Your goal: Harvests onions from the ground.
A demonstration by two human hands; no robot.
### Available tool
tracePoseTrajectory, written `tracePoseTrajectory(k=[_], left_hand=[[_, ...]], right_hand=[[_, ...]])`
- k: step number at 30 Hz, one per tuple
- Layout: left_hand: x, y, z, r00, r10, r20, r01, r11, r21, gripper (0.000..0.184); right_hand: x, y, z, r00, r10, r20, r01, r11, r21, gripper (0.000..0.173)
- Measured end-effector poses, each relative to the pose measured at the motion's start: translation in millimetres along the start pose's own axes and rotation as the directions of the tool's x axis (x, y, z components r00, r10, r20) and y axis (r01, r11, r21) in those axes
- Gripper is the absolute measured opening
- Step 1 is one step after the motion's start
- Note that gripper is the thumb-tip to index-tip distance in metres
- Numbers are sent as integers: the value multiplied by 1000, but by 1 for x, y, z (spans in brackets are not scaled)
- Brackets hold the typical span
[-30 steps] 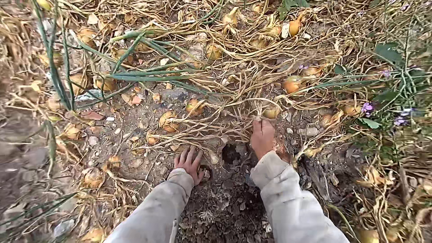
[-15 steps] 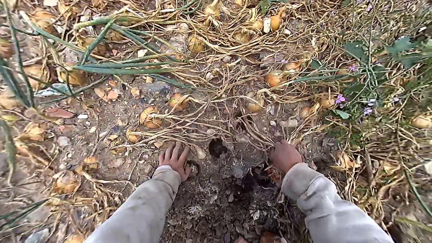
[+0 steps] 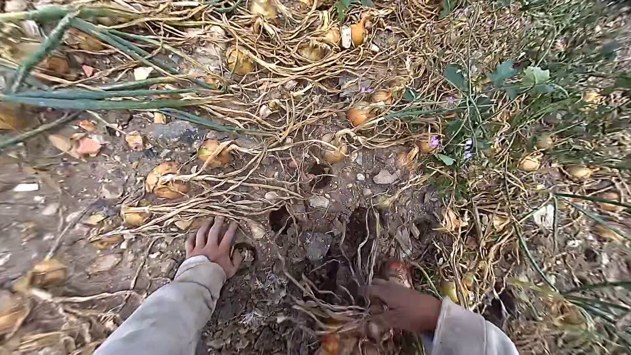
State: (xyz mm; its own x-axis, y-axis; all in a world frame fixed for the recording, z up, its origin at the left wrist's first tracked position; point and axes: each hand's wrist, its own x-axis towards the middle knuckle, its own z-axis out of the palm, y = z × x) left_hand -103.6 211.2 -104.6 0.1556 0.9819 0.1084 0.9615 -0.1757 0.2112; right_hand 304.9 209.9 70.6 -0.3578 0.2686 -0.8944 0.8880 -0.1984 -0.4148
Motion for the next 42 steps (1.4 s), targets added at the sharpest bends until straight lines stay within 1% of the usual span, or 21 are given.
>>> tracePoseTrajectory(k=[1,2,3,4,5,6,9,12,13,16,17,19,21,22,24,26,29,32,36,39,42], left_hand=[[-1,-1,2,1000,0,-16,0,1000,0,64],[-2,-2,3,1000,2,-29,-2,1000,7,65],[-2,-2,4,999,6,-45,-5,1000,21,66],[-2,-1,4,999,10,-53,-8,999,33,66],[-1,0,3,999,8,-49,-6,999,38,66],[0,3,0,999,0,-33,1,999,34,66],[3,6,-6,1000,-6,-17,7,999,42,64],[2,8,-7,1000,-11,-7,11,999,43,63],[2,9,-7,1000,-12,-3,12,999,42,63],[3,9,-8,1000,-14,-3,14,999,40,61],[5,9,-7,1000,-15,-1,15,999,36,61],[4,10,-8,1000,-21,15,21,999,25,62],[4,11,-8,1000,-17,19,17,1000,19,62],[5,11,-8,1000,-15,14,15,1000,14,63],[4,11,-9,999,-31,24,31,1000,3,62],[3,11,-11,998,-40,50,40,999,6,63],[6,13,-20,990,-67,124,70,997,-20,62],[4,11,-14,998,-31,58,31,1000,0,61],[4,8,-4,1000,-3,-24,3,1000,5,61],[2,6,-1,999,-1,-33,1,1000,1,62],[0,4,1,999,10,-44,-10,1000,3,65]], right_hand=[[-2,12,-26,985,46,-164,-34,996,79,71],[1,25,-52,908,154,-391,-98,982,160,66],[12,38,-76,749,287,-597,-174,955,240,58],[28,51,-97,595,402,-696,-247,915,318,57],[44,62,-114,512,489,-706,-292,872,392,61],[61,66,-126,484,533,-694,-289,846,448,66],[99,48,-140,417,464,-782,-74,875,479,50],[134,46,-134,231,485,-843,294,792,536,47],[138,48,-129,198,506,-839,356,761,543,50],[119,33,-98,219,515,-828,337,757,560,51],[108,24,-88,258,488,-833,313,774,551,49],[90,-2,-86,392,386,-835,207,848,489,47],[86,-33,-110,469,201,-860,58,965,257,42],[91,-51,-130,465,58,-883,26,997,79,39],[115,-78,-173,430,-252,-867,39,964,-262,27],[146,-93,-203,472,-359,-805,-24,908,-419,23],[165,-111,-210,586,-154,-795,-273,887,-373,29],[157,-126,-196,606,77,-791,-421,876,-237,39],[134,-120,-178,630,182,-755,-381,920,-96,34],[114,-89,-141,677,61,-734,-263,951,-163,41],[73,-45,-137,795,17,-607,-132,981,-145,31]])
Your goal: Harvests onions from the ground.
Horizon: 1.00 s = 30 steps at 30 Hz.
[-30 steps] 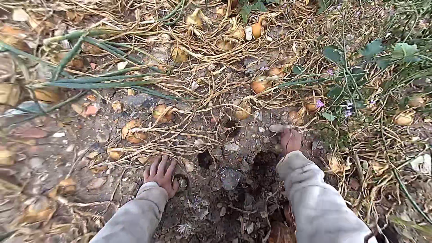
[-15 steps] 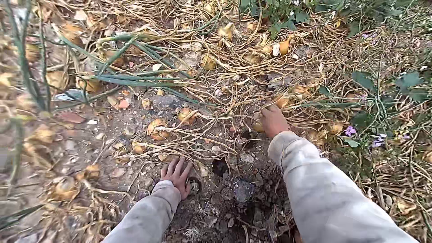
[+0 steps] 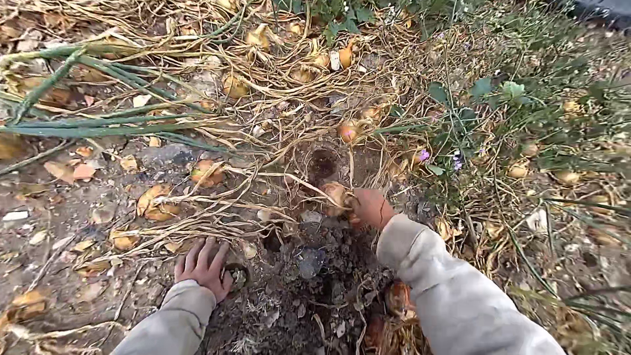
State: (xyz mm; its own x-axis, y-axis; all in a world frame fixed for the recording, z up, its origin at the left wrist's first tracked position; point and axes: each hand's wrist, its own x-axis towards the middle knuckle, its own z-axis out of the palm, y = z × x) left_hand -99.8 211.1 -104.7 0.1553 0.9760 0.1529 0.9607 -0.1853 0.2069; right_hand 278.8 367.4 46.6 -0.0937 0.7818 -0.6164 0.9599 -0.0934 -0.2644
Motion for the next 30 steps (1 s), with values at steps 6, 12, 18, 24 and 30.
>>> tracePoseTrajectory(k=[6,12,18,24,30], left_hand=[[-2,-3,2,1000,-7,15,7,1000,-14,69],[-5,-9,9,999,7,-36,-6,1000,24,70],[-4,-10,6,1000,4,-17,-4,999,35,72],[-3,-10,9,1000,4,-17,-3,999,34,71],[-1,-9,10,1000,14,-20,-14,1000,-4,71]], right_hand=[[-63,121,-1,894,444,-63,-446,895,-15,31],[-66,231,35,812,440,-383,-490,871,-40,59],[-58,224,38,603,770,-208,-775,627,74,39],[-79,230,39,666,722,-189,-724,686,73,43],[-166,130,80,724,688,38,-682,723,-110,39]])
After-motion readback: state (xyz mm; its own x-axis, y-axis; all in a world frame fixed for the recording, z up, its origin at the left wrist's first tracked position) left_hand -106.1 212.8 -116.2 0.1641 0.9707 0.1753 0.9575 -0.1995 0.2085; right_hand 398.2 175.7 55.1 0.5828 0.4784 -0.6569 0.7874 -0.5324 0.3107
